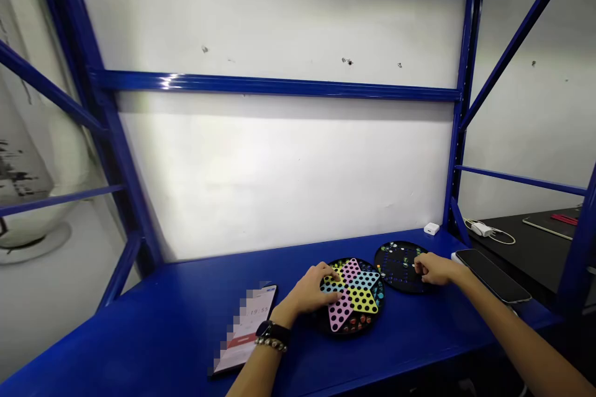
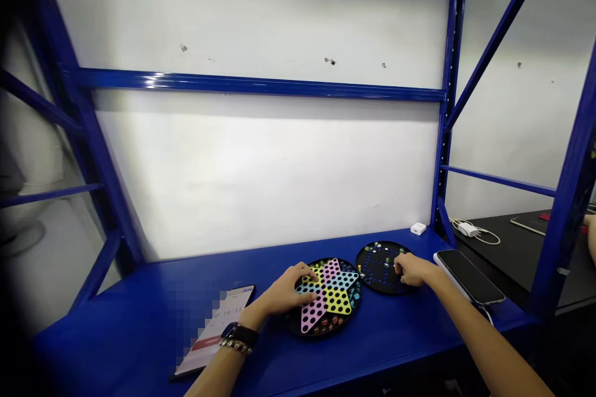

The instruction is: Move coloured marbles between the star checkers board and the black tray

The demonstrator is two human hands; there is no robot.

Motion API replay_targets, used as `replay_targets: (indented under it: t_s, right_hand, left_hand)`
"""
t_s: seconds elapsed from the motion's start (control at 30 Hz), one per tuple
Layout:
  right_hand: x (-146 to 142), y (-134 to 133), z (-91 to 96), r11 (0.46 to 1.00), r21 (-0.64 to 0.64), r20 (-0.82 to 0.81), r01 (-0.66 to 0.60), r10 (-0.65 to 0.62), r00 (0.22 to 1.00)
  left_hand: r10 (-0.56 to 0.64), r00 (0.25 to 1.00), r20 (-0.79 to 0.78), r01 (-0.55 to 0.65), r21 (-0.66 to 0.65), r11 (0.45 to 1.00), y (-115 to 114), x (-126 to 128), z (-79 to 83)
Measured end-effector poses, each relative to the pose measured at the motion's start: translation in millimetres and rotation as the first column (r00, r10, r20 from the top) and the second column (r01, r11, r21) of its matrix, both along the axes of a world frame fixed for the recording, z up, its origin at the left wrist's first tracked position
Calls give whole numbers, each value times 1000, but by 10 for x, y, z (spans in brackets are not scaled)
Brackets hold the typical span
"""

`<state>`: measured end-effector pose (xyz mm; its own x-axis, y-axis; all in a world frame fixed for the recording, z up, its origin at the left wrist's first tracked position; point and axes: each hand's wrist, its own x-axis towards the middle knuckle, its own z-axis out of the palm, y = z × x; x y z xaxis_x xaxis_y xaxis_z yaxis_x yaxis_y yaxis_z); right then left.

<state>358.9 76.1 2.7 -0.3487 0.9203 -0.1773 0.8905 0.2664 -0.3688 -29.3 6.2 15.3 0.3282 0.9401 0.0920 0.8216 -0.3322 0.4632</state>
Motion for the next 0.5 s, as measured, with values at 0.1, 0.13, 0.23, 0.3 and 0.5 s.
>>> replay_targets:
  t_s: [0.1, 0.13, 0.23, 0.3, 0.5]
  right_hand:
    - [-56, 27, -91, 999, 32, -36, -11, 12, 999]
    - [-94, 37, -86, 999, 49, -46, -2, 4, 999]
    - [-237, 54, -19, 996, 84, -53, 35, -31, 998]
    - [-330, 57, 13, 994, 106, -32, 31, -28, 999]
    - [-468, 91, -121, 979, 202, -40, -37, 46, 998]
  left_hand:
    - [1, 1000, 3, -1, 8, 1000, 4, -3, -4]
    - [2, 1000, 6, -2, 10, 1000, 0, -2, -1]
    - [1, 1000, 6, -1, 2, 1000, -19, 9, 19]
    - [6, 1000, 3, -6, -10, 1000, -33, 19, 32]
    - [11, 1000, 18, -10, -21, 1000, -43, 36, 34]
